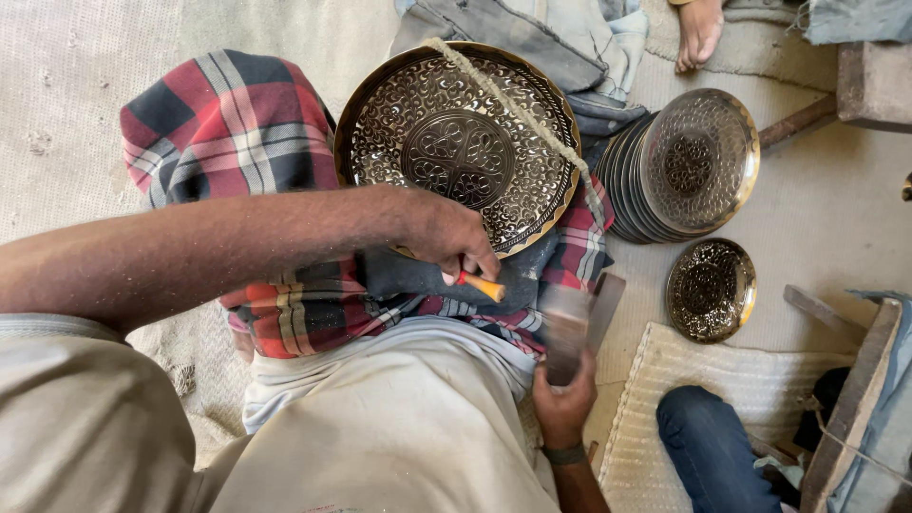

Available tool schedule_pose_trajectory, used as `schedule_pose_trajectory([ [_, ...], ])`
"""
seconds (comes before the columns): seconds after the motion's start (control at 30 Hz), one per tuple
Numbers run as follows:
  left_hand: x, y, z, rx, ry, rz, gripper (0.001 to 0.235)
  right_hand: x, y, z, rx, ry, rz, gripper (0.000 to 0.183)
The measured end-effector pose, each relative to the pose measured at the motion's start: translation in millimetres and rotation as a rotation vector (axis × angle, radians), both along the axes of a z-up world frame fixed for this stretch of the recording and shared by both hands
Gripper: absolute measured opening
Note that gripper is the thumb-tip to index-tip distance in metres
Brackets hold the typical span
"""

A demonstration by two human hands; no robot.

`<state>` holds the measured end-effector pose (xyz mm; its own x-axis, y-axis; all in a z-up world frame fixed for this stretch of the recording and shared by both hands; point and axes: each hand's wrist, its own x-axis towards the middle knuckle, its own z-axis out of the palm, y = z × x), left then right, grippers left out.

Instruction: The person uses a chisel and hammer to engrave a decorative pattern into a brass plate resting on a cushion. They repeatedly strike the chisel to create a textured surface on the plate.

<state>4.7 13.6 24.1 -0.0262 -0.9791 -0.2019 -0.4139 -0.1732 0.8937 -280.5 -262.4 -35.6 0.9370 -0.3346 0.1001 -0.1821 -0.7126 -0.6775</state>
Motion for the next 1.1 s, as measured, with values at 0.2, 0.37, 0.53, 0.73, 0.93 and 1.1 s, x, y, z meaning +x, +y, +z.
schedule_pose_trajectory([
  [0.2, -1.2, 3.3, 4.1, 0.062, -0.012, 0.033, 0.051, -1.7, 6.5, 3.4, 0.069, 0.001, 0.010, 0.064],
  [0.37, 1.3, 5.5, 2.0, 0.071, -0.024, 0.053, 0.052, 4.1, 8.8, 7.9, -0.029, 0.053, 0.139, 0.064],
  [0.53, 1.5, 8.4, -1.6, 0.119, 0.024, 0.159, 0.059, 13.4, 7.0, 20.3, -0.190, 0.078, 0.245, 0.068],
  [0.73, 2.6, 18.2, -1.7, 0.142, 0.014, 0.288, 0.057, 28.1, 5.6, 28.0, 0.003, 0.227, 0.190, 0.070],
  [0.93, 1.4, 26.9, -9.8, 0.053, 0.002, 0.357, 0.059, 45.8, 2.9, 36.7, 0.010, 0.358, 0.135, 0.072],
  [1.1, -0.3, 30.3, -13.0, 0.102, -0.022, 0.441, 0.067, 63.3, 11.3, 53.4, 0.203, 0.252, 0.200, 0.071],
])
